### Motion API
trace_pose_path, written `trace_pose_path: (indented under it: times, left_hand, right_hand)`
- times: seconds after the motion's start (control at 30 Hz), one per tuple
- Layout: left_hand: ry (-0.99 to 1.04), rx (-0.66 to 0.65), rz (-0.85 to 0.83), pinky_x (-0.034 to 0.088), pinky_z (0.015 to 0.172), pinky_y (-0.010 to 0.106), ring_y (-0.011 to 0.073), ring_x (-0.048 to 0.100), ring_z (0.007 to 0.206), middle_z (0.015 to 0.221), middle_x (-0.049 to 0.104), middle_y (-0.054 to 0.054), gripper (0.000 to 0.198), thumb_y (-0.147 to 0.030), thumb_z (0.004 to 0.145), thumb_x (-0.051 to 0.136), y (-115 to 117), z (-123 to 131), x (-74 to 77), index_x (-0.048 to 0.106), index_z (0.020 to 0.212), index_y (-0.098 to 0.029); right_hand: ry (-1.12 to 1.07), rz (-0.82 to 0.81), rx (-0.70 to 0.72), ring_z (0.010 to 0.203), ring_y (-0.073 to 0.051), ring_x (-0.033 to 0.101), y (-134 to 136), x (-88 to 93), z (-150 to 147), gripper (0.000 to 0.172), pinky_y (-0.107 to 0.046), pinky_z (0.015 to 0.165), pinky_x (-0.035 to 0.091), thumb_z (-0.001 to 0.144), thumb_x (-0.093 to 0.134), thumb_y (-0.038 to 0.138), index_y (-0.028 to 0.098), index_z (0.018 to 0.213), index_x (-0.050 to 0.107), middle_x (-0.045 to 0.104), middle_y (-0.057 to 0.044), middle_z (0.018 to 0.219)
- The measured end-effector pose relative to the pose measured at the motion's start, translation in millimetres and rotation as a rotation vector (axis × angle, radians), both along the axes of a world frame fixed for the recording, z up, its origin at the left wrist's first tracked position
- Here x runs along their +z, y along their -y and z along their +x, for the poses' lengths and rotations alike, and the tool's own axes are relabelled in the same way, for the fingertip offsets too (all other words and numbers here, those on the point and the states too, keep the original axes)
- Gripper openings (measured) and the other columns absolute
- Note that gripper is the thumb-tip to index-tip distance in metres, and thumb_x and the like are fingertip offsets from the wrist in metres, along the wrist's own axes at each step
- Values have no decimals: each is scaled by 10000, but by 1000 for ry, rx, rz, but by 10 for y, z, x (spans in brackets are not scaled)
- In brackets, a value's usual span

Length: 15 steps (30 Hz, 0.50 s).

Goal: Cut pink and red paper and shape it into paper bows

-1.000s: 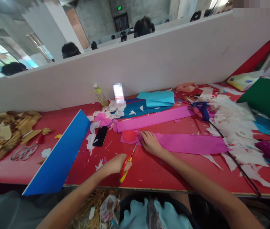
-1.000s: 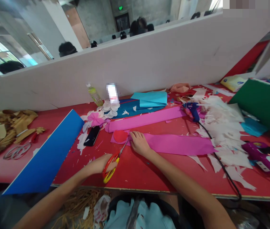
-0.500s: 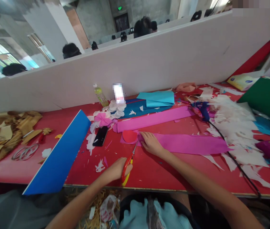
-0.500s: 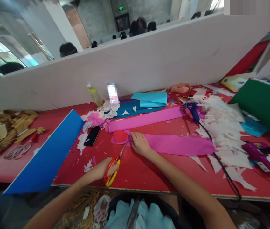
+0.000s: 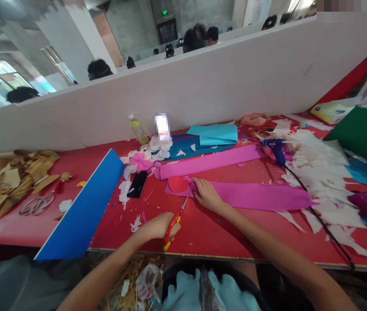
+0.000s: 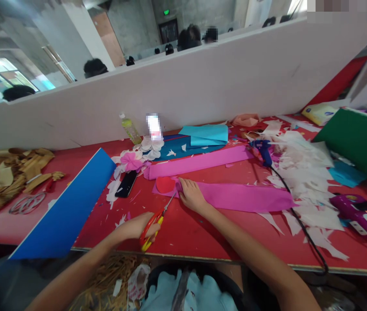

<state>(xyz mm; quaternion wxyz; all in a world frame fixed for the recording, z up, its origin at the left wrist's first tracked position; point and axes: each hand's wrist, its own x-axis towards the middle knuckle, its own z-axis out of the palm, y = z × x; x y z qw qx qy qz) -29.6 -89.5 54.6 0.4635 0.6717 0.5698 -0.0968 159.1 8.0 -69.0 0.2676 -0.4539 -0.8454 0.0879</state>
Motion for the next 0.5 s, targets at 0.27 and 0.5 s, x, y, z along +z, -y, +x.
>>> trace_pose_path:
  times: [0.27,0.5]
  left_hand:
    - [24,0,-39,418,504,217,133,548,498,501,548,31,296,-246,745,388,-85,24,9,527,508,-138]
    - [2,2,103,329,477,202,106,443,510,509,469,-17,199,-247,741,434,-163,66,23,441,561,-162]
  right_hand:
    - [9,-16,7,1157,-244,464,-7,3,7,545,-396,974,366,806,441,197,91,1333,349,514,-174,1264]
    - [35,-39,-21,1142,-257,462,18,72,-18,544,-394,974,357,804,447,205,82,1328,367,523,-173,1251]
